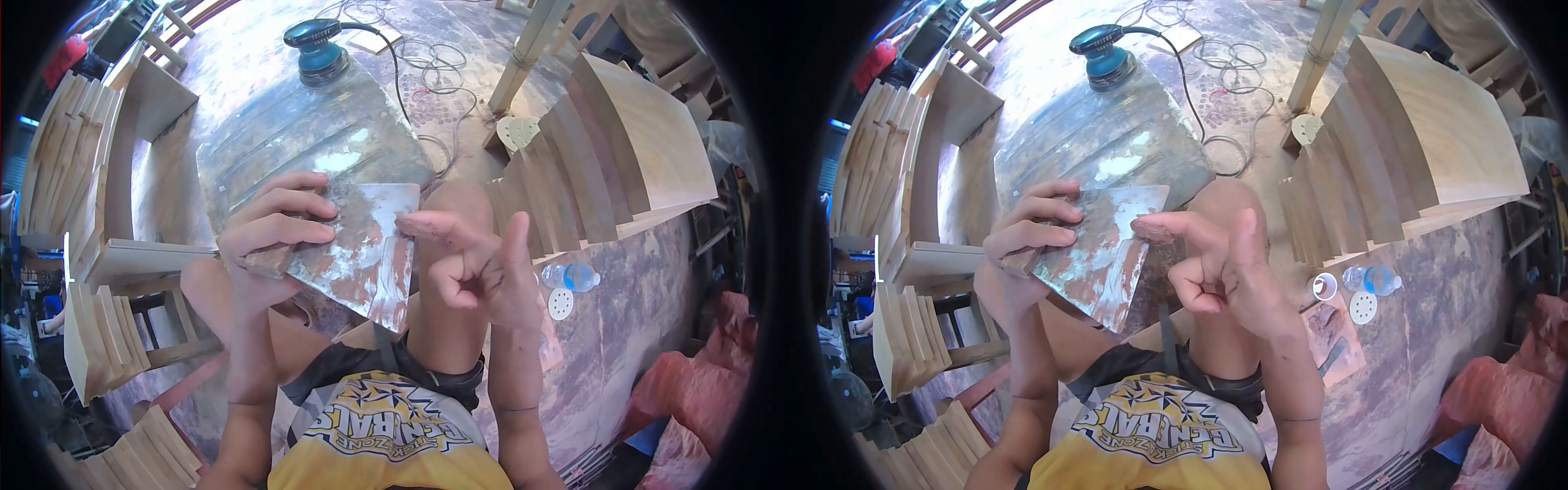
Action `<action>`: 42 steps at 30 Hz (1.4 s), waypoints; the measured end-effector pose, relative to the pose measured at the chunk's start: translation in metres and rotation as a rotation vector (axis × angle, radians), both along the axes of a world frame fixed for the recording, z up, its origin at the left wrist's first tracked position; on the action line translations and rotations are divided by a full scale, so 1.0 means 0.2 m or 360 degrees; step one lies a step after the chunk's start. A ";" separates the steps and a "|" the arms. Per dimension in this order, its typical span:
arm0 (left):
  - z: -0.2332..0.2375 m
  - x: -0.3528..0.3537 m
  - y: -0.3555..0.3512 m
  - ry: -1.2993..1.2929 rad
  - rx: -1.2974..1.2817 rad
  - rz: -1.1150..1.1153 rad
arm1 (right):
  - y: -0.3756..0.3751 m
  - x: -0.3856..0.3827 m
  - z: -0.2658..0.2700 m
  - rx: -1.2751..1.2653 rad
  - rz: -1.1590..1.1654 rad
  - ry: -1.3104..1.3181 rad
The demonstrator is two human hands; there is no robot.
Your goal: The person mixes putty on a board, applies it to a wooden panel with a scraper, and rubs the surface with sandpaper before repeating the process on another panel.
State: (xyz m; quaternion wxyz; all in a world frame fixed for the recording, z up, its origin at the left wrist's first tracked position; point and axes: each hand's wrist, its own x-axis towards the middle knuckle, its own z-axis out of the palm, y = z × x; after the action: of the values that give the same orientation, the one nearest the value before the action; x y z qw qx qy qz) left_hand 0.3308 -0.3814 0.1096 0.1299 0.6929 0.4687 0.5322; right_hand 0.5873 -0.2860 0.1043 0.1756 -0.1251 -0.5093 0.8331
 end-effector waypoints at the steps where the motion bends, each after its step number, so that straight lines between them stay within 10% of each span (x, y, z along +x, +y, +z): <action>1: 0.01 0.00 0.00 -0.0002 -0.0003 0.0003 | -0.01 -0.01 -0.01 0.0083 -0.0010 -0.0086; 27: -0.06 0.05 -0.01 -0.0149 -0.0048 0.0133 | -0.20 0.06 0.09 0.0099 0.0039 -0.0046; 32: -0.06 0.03 0.00 -0.0319 0.0007 0.0073 | -0.17 0.09 0.07 -0.0415 0.0068 0.1083; 42: -0.24 0.19 -0.03 -0.1191 -0.0129 0.0029 | -0.17 -0.19 0.18 -0.0005 -0.0165 0.0210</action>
State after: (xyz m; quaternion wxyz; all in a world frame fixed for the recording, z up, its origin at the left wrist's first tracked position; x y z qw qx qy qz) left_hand 0.3681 -0.3871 0.0620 0.3147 0.4405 0.4157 0.7308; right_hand 0.5501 -0.3207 0.1400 0.2516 -0.0963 -0.4882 0.8301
